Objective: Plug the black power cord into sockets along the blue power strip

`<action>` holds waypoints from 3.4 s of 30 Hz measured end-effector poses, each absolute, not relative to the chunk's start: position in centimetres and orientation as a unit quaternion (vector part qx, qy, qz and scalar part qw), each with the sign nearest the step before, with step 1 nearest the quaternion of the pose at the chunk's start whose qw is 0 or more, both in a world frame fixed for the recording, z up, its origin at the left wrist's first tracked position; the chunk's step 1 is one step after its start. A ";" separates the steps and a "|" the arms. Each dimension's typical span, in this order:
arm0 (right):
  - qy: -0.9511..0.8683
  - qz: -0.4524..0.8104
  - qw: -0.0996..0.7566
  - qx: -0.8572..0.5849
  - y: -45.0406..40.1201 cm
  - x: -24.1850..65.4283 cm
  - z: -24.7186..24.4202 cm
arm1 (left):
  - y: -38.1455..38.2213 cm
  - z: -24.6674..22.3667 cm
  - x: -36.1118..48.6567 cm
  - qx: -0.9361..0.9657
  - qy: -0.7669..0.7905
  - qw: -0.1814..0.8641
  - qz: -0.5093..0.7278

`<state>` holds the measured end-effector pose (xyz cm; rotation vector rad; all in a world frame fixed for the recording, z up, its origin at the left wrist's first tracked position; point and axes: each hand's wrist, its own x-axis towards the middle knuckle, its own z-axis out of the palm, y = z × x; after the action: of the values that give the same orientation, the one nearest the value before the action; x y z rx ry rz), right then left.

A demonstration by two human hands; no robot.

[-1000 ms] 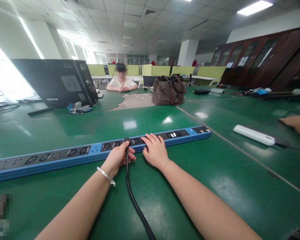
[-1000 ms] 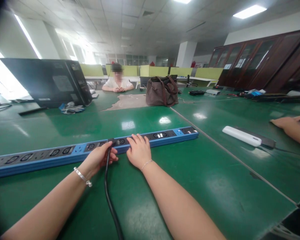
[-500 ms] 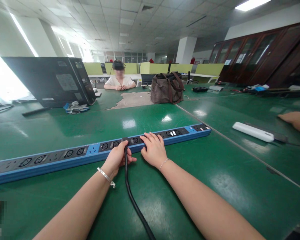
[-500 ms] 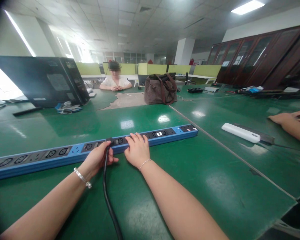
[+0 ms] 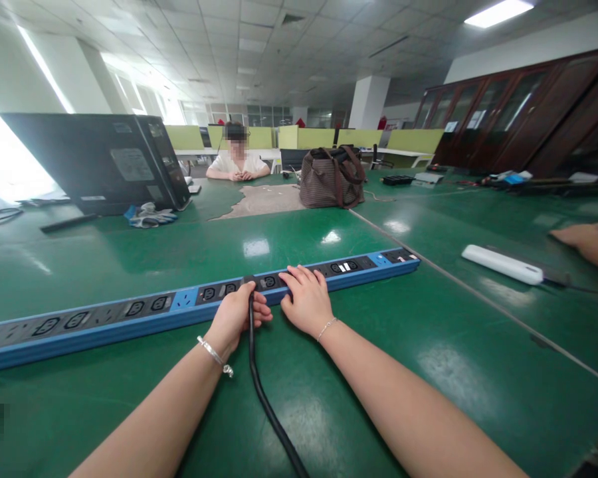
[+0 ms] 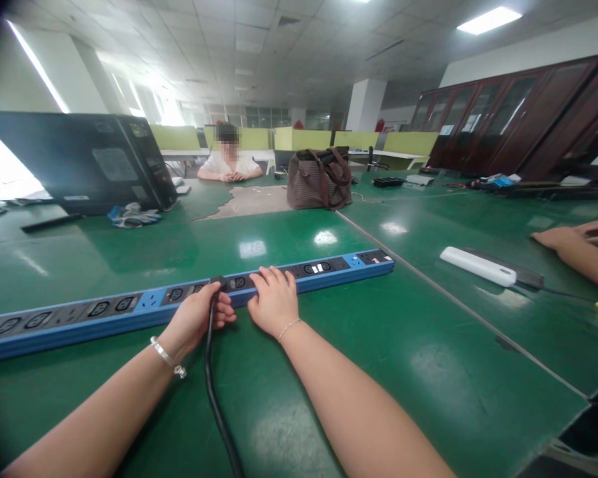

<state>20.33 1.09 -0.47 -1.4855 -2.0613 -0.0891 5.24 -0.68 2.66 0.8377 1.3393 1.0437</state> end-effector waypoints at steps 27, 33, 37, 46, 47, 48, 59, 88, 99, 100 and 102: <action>-0.773 -0.044 0.291 -0.562 1.2 20.2 -0.6 | -2.4 7.9 5.8 0.482 0.504 0.455 0.553; -0.773 -0.042 0.304 -0.556 1.3 20.3 -0.6 | -2.6 12.2 0.5 0.385 0.452 0.535 0.601; -0.771 -0.040 0.314 -0.552 1.4 20.3 -0.7 | -3.2 13.2 -5.3 0.355 0.527 0.550 0.542; -0.770 -0.035 0.313 -0.555 1.4 20.3 -0.6 | -2.6 7.9 -7.2 0.294 0.576 0.623 0.440; -0.771 -0.035 0.311 -0.555 1.4 20.3 -0.6 | -2.5 7.5 -7.2 0.288 0.575 0.628 0.438; -0.771 -0.035 0.309 -0.556 1.4 20.3 -0.6 | -2.4 7.2 -7.2 0.283 0.579 0.629 0.435; -0.770 -0.035 0.312 -0.555 1.4 20.2 -0.6 | -2.5 6.3 -7.3 0.265 0.628 0.588 0.435; -0.771 -0.037 0.308 -0.556 1.4 20.2 -0.6 | -3.1 4.2 -5.1 0.263 0.676 0.513 0.459; -0.770 -0.043 0.309 -0.556 1.4 20.2 -0.6 | -2.6 4.6 -5.1 0.246 0.671 0.502 0.487; -0.770 -0.043 0.309 -0.556 1.4 20.2 -0.6 | -2.6 4.6 -5.1 0.248 0.672 0.501 0.486; -0.771 -0.043 0.309 -0.556 1.3 20.2 -0.6 | -2.7 4.6 -5.2 0.249 0.675 0.499 0.482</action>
<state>20.22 1.33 -0.57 -1.4692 -2.0363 -0.1134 -5.19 -2.71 4.60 0.6033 1.6334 1.1668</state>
